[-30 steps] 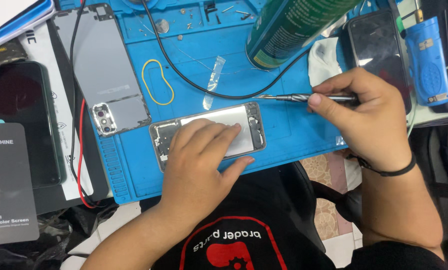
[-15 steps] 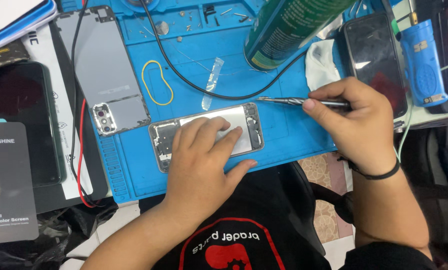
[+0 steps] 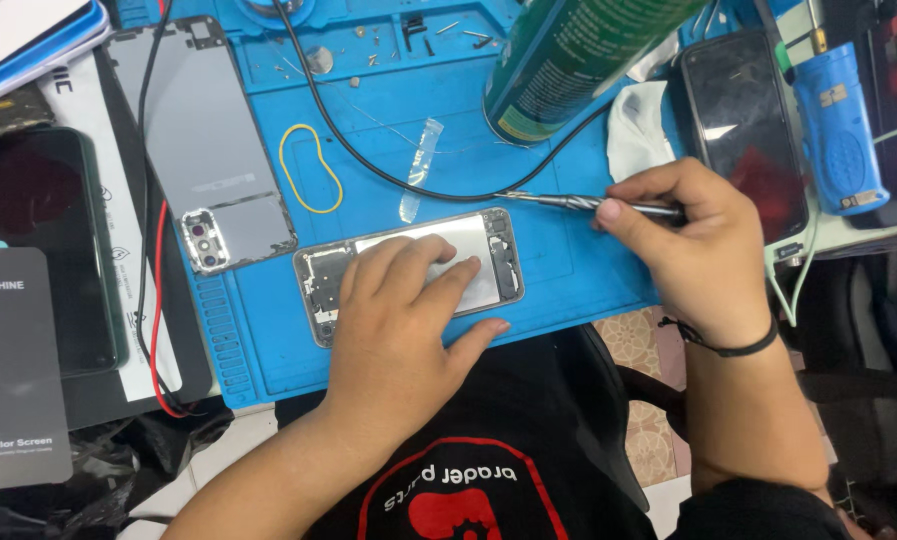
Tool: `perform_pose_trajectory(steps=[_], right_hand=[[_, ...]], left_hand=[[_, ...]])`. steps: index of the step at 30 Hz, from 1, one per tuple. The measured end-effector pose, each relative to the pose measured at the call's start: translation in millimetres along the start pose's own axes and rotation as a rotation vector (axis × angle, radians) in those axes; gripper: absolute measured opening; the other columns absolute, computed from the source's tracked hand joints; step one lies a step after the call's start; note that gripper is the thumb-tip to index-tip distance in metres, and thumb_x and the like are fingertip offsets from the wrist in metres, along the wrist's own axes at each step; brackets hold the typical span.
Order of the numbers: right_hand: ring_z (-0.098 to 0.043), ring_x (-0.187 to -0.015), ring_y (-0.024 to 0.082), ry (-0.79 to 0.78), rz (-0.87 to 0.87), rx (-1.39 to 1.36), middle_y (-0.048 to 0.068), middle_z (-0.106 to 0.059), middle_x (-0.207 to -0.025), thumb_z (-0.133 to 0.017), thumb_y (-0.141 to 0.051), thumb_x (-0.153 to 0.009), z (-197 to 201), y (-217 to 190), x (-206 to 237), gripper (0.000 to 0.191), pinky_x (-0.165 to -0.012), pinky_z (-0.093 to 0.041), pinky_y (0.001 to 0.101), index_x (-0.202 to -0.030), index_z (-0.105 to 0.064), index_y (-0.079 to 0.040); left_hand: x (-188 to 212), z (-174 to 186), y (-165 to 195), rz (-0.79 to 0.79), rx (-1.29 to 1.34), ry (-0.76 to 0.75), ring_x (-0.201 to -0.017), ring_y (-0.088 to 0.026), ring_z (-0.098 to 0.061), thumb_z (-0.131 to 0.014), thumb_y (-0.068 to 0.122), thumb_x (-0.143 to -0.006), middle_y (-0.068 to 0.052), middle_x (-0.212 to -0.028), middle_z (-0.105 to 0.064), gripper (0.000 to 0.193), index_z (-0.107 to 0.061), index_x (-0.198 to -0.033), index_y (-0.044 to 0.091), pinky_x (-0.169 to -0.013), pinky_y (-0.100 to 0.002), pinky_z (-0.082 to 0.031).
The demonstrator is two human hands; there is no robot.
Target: The person uses a plastic card to pry and separate the screen from the smartphone frame, then uses a screwdriver to remove screws and detach internal components. The person continues to manipulate the phone's internal parts and reposition the screen assembly.
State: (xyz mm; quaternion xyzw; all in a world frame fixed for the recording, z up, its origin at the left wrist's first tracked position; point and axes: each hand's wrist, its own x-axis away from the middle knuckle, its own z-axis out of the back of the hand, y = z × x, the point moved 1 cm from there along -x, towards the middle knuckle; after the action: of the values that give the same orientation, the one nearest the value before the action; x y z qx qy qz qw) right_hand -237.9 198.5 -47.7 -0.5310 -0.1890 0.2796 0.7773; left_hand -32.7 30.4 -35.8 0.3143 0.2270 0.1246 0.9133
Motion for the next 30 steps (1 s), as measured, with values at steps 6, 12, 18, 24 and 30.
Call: perform_pose_trajectory(steps=[6, 12, 18, 24, 30], right_hand=[[-0.069, -0.085, 0.01, 0.015, -0.009, 0.107, 0.008, -0.074, -0.095, -0.082, -0.007, -0.089, 7.5, -29.2, 18.4, 0.02, -0.078, -0.053, 0.0211, -0.104, -0.071, 0.001], [-0.067, -0.062, 0.011, -0.223, 0.335, 0.591, 0.007, -0.07, -0.078, -0.084, -0.01, -0.078, 15.9, -77.5, 27.5, 0.016, -0.05, -0.051, 0.0224, -0.087, -0.073, -0.002], [-0.06, -0.055, 0.02, -0.322, 0.524, 0.713, 0.005, -0.064, -0.067, -0.085, -0.012, -0.072, 0.6, -92.3, 19.1, 0.015, -0.046, -0.044, 0.032, -0.08, -0.074, -0.006], [-0.06, -0.053, 0.018, -0.325, 0.543, 0.739, 0.004, -0.061, -0.064, -0.086, -0.012, -0.073, -3.4, -95.8, 20.0, 0.016, -0.043, -0.043, 0.0311, -0.08, -0.073, -0.006], [-0.058, -0.057, 0.023, -0.433, 0.716, 0.828, 0.005, -0.057, -0.068, -0.081, -0.017, -0.073, -7.4, -99.9, 20.2, 0.017, -0.049, -0.046, 0.036, -0.075, -0.067, -0.007]], left_hand=[[-2.3, 0.3, -1.5, -0.013, -0.014, -0.01, -0.114, -0.033, -0.055, -0.089, 0.029, -0.071, -0.011, -0.115, -0.06, 0.049, -0.074, -0.11, 0.003, -0.1, -0.048, -0.043], [0.3, -4.5, -0.5, -0.052, -0.065, 0.011, -0.114, -0.034, -0.053, -0.089, 0.029, -0.073, -0.012, -0.116, -0.057, 0.042, -0.077, -0.109, 0.01, -0.097, -0.049, -0.043], [2.2, -9.1, 1.0, -0.032, -0.059, 0.042, -0.115, -0.033, -0.053, -0.088, 0.027, -0.074, -0.011, -0.116, -0.057, 0.041, -0.078, -0.11, 0.01, -0.096, -0.048, -0.043], [2.5, -10.2, 1.3, -0.034, -0.058, 0.058, -0.114, -0.032, -0.053, -0.089, 0.026, -0.075, -0.011, -0.117, -0.057, 0.039, -0.078, -0.109, 0.01, -0.097, -0.048, -0.043], [3.3, -11.2, 0.9, -0.02, -0.06, 0.053, -0.114, -0.032, -0.054, -0.089, 0.027, -0.076, -0.011, -0.116, -0.058, 0.039, -0.077, -0.109, 0.01, -0.097, -0.048, -0.043]])
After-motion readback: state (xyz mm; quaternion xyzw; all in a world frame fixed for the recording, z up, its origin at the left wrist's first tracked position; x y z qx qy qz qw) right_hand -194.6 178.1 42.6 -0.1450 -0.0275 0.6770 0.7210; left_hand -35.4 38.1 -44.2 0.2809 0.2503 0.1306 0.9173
